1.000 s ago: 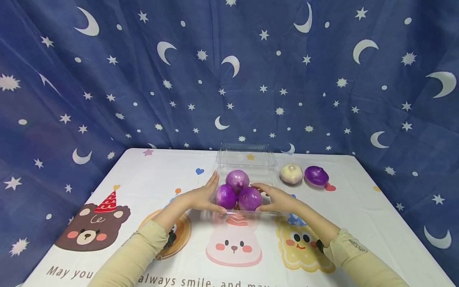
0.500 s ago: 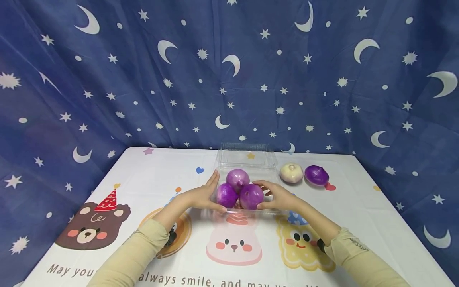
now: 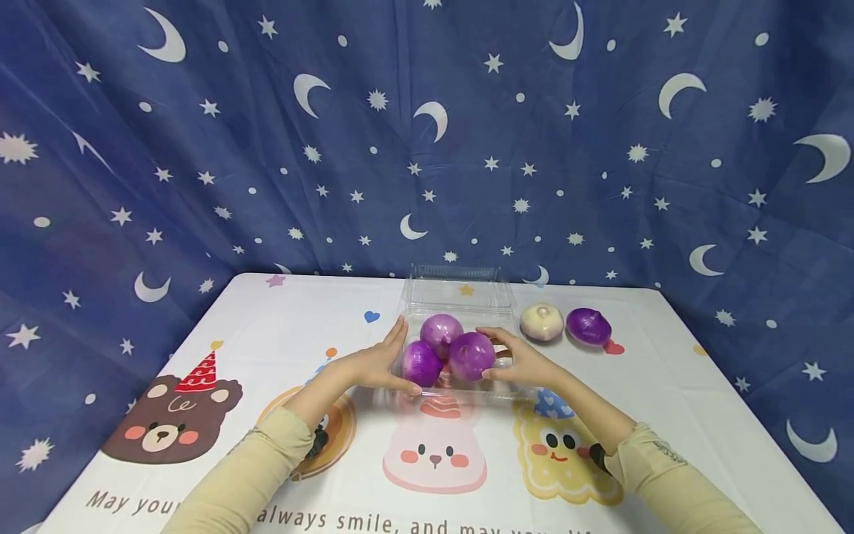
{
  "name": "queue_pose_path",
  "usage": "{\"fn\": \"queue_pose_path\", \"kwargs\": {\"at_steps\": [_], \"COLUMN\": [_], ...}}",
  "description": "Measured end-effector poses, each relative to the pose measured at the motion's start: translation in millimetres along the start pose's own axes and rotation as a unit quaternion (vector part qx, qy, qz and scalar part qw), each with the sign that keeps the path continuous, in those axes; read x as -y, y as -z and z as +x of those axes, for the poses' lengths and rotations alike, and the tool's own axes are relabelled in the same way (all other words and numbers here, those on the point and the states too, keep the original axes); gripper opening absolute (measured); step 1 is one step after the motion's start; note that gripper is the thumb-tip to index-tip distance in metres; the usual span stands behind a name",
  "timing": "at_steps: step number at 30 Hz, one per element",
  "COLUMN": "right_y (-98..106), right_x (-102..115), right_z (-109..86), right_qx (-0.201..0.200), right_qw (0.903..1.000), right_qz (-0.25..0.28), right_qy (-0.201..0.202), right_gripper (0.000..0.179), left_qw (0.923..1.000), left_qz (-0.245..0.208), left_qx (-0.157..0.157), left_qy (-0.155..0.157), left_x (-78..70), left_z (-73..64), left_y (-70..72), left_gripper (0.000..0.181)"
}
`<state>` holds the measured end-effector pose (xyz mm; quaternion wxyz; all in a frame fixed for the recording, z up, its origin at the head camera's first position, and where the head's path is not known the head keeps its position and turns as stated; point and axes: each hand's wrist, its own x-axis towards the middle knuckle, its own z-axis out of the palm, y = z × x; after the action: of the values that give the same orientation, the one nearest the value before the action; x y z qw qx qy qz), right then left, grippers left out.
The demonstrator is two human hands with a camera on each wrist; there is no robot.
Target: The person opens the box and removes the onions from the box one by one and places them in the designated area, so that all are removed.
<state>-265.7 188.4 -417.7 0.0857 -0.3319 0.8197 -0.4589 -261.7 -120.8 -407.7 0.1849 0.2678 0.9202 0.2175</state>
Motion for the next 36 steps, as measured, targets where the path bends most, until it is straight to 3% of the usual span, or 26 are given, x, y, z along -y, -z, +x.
{"fn": "queue_pose_path", "kwargs": {"at_steps": [8, 23, 30, 36], "right_y": [2, -1, 1, 5], "right_x": [2, 3, 6, 11], "right_z": [-0.4, -5.8, -10.9, -11.9], "right_qx": [-0.023, -0.058, -0.096, -0.111], "right_qw": [0.9981, 0.9962, 0.9939, 0.9903], "right_qz": [0.056, 0.065, 0.054, 0.083], "right_qy": [-0.007, -0.003, -0.004, 0.005], "right_gripper": [0.065, 0.068, 0.071, 0.073], "left_qw": [0.9998, 0.9999, 0.9999, 0.9999], "left_qz": [0.016, -0.009, 0.0, -0.007], "left_qx": [-0.006, 0.006, 0.012, 0.003], "left_qy": [-0.003, -0.001, 0.004, 0.007], "left_x": [-4.8, -2.7, -4.9, -7.6], "left_z": [-2.3, -3.0, -3.6, -3.5], "left_y": [2.9, 1.2, 1.1, 5.4], "left_gripper": [0.126, 0.126, 0.127, 0.127]}}
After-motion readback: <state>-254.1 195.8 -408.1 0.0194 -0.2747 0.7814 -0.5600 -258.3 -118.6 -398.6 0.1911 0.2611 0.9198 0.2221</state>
